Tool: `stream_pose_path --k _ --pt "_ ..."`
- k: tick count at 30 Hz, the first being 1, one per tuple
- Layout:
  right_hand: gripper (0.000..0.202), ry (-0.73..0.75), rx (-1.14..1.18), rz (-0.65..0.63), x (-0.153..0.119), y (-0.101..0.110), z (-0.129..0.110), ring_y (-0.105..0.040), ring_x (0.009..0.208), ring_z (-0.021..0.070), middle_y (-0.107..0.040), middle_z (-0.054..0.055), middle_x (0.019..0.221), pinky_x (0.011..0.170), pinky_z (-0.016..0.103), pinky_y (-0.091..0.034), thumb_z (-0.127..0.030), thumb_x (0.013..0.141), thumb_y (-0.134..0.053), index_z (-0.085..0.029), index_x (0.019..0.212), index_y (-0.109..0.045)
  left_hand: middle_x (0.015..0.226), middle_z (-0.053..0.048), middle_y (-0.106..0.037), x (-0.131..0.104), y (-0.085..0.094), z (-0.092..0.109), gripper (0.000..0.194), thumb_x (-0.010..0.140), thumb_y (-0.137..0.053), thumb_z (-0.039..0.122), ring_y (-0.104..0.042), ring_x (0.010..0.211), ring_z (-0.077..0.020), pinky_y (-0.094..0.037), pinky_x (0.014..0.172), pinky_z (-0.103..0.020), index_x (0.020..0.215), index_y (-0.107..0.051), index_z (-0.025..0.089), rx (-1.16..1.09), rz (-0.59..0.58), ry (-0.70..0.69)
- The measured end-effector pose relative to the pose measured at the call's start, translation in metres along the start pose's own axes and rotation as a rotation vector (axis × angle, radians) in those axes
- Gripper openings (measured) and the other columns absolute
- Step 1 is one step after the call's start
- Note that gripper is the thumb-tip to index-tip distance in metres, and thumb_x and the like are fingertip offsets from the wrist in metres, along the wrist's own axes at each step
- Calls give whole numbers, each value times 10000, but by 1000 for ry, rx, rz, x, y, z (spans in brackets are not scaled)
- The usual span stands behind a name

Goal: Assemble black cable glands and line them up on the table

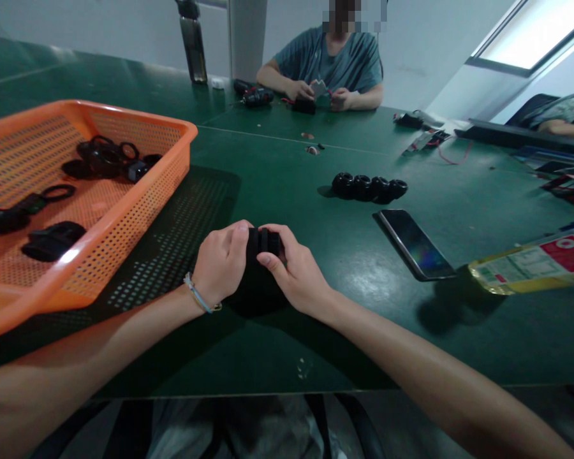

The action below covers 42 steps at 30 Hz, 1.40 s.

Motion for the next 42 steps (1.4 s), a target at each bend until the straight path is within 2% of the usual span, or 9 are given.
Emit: stream_pose_path --k 3,6,8,10,17,24,28,35,42 --pt "478 196 -131 7 2 4 -4 -616 721 171 -638 79 920 639 310 -506 -589 888 -348 -174 1104 -448 522 -24 -556 4 -4 -4 444 876 -219 350 -526 503 -143 -371 482 -241 578 -503 185 -121 -68 127" --pt "494 380 -249 33 2 7 -11 -630 843 199 -652 101 966 740 342 -521 -589 890 -329 -171 1123 -449 365 10 -422 2 -12 -9 527 898 -212 392 -434 366 -114 -340 409 -224 467 -444 195 -235 -196 268" --pt "476 446 -295 28 1 8 -14 -631 856 202 -658 106 968 753 346 -526 -565 900 -326 -168 1137 -439 334 23 -367 -1 -17 -13 536 889 -231 428 -400 332 -106 -325 374 -215 439 -414 201 -305 -244 333" --pt "472 467 -316 26 0 7 -15 -634 871 204 -654 118 1004 751 348 -532 -554 906 -323 -166 1155 -422 374 21 -395 -3 -18 -15 501 865 -270 453 -416 359 -104 -331 367 -204 456 -412 199 -348 -219 343" --pt "451 365 -265 66 -2 3 -12 -642 872 218 -645 132 1009 725 358 -535 -548 919 -291 -162 1121 -407 474 -9 -491 -5 -8 -9 461 848 -227 399 -468 449 -126 -352 408 -217 544 -500 185 -238 -73 196" --pt "349 121 -97 46 -6 -2 -10 -623 738 195 -626 89 937 641 330 -502 -469 906 -391 -183 1106 -393 506 -27 -545 -4 0 0 466 854 -188 274 -502 486 -148 -362 480 -251 584 -555 178 -63 -49 98" --pt "313 2 -40 63 -7 -2 -6 -599 673 185 -611 70 870 593 314 -476 -442 897 -393 -190 1083 -398 558 -41 -590 -5 3 2 464 875 -199 296 -551 542 -158 -394 540 -258 642 -583 180 -12 3 47" --pt "341 51 2 -5 -2 -1 -3 -594 701 165 -605 64 940 631 312 -489 -457 891 -426 -198 1110 -390 559 -29 -554 -3 0 -1 421 863 -222 341 -523 541 -154 -391 537 -268 621 -527 184 -50 -7 61" --pt "401 213 -148 -48 2 4 -2 -611 903 220 -615 114 1050 747 381 -511 -491 881 -462 -182 1131 -412 408 32 -404 0 -16 -14 423 836 -312 458 -407 382 -109 -310 365 -213 532 -446 196 -401 -189 317"
Point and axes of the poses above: each hand's wrist, its own x-axis towards the middle knuckle, its own y-axis out of the back of the hand, z = x × y, the point moved 7 cm from there along x, towards the middle knuckle
